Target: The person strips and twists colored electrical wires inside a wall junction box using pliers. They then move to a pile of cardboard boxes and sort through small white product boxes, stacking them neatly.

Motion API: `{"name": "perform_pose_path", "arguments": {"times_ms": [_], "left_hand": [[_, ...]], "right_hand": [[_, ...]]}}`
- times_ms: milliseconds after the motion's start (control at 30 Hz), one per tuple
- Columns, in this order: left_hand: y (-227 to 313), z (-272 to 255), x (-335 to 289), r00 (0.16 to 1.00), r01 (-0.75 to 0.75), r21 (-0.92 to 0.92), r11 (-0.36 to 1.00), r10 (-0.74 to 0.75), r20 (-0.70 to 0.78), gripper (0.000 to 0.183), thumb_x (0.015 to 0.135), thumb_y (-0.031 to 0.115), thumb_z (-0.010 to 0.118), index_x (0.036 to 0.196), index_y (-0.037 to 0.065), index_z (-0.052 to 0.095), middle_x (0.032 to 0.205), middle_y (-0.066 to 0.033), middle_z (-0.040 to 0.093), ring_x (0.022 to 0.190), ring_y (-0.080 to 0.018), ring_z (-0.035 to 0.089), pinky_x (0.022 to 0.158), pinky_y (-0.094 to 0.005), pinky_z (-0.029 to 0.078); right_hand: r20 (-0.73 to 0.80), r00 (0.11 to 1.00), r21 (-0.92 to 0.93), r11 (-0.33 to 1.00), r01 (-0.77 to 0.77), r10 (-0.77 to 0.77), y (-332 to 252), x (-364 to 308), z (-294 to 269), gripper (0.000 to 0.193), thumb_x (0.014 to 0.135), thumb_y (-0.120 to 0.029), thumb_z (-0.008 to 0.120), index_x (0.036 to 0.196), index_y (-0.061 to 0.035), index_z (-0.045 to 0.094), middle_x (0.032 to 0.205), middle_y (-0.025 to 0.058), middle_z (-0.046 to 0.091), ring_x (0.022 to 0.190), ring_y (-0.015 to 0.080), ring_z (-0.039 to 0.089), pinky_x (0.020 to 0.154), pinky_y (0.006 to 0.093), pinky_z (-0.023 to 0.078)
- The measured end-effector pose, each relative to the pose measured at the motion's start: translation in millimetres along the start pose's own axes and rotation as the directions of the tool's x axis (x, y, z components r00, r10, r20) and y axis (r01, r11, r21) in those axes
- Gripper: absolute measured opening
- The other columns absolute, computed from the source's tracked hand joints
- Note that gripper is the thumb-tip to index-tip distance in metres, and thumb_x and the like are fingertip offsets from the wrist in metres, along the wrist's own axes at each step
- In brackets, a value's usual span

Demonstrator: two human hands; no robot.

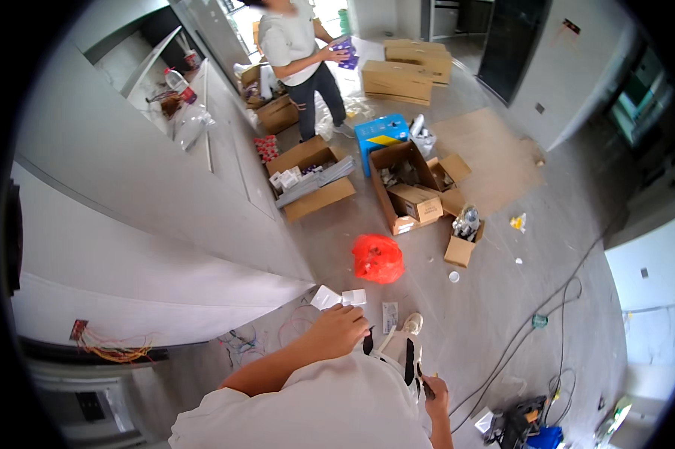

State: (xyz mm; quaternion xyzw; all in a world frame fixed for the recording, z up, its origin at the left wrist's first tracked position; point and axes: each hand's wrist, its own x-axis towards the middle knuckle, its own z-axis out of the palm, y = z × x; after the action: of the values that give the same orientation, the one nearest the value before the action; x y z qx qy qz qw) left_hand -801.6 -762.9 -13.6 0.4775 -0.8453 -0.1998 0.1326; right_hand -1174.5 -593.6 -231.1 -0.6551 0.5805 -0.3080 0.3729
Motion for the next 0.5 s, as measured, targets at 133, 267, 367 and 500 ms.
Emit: {"name": "perform_pose_path", "arguments": {"times_ms": [133,267,367,500], "left_hand": [[18,7,28,0.995,0.090,-0.018,0.996,-0.091,-0.045,0.012,0.096,0.018,0.066,0.092,0.007,0.066,0.095,-0.0084,0.062,0.092,-0.0272,0.064,0.082,-0.0410,0.047],[22,8,37,0.969,0.247,0.009,0.969,-0.247,-0.010,0.015,0.096,0.022,0.069,0.096,0.007,0.067,0.098,-0.0090,0.063,0.093,-0.0286,0.065,0.086,-0.0429,0.048],[11,1,41,0.945,0.324,-0.004,0.946,-0.324,-0.044,0.016,0.096,0.023,0.069,0.097,0.007,0.067,0.098,-0.0093,0.063,0.094,-0.0291,0.065,0.086,-0.0430,0.048],[-25,-5,40,0.913,0.403,-0.001,0.915,-0.402,-0.076,0.017,0.097,0.024,0.068,0.098,0.007,0.066,0.099,-0.0096,0.064,0.095,-0.0293,0.065,0.084,-0.0427,0.048]], "right_hand": [[0.131,0.988,0.051,0.995,0.082,-0.088,19,58,-36,0.032,0.088,0.007,0.067,0.115,-0.0066,0.076,0.105,0.0144,0.075,0.107,0.0359,0.070,0.096,0.0441,0.055],[0.325,0.943,0.007,0.997,0.074,-0.073,42,110,-43,0.036,0.090,0.004,0.064,0.119,-0.0116,0.075,0.105,0.0148,0.074,0.105,0.0377,0.069,0.093,0.0449,0.055],[0.471,0.882,-0.130,0.990,0.057,0.011,56,147,-41,0.035,0.092,0.002,0.062,0.121,-0.0128,0.075,0.105,0.0145,0.074,0.100,0.0393,0.068,0.089,0.0433,0.055],[0.641,0.688,-0.354,0.926,-0.129,0.340,45,202,-28,0.031,0.094,-0.008,0.064,0.124,-0.0136,0.074,0.102,0.0141,0.075,0.095,0.0354,0.071,0.084,0.0406,0.056]]}}
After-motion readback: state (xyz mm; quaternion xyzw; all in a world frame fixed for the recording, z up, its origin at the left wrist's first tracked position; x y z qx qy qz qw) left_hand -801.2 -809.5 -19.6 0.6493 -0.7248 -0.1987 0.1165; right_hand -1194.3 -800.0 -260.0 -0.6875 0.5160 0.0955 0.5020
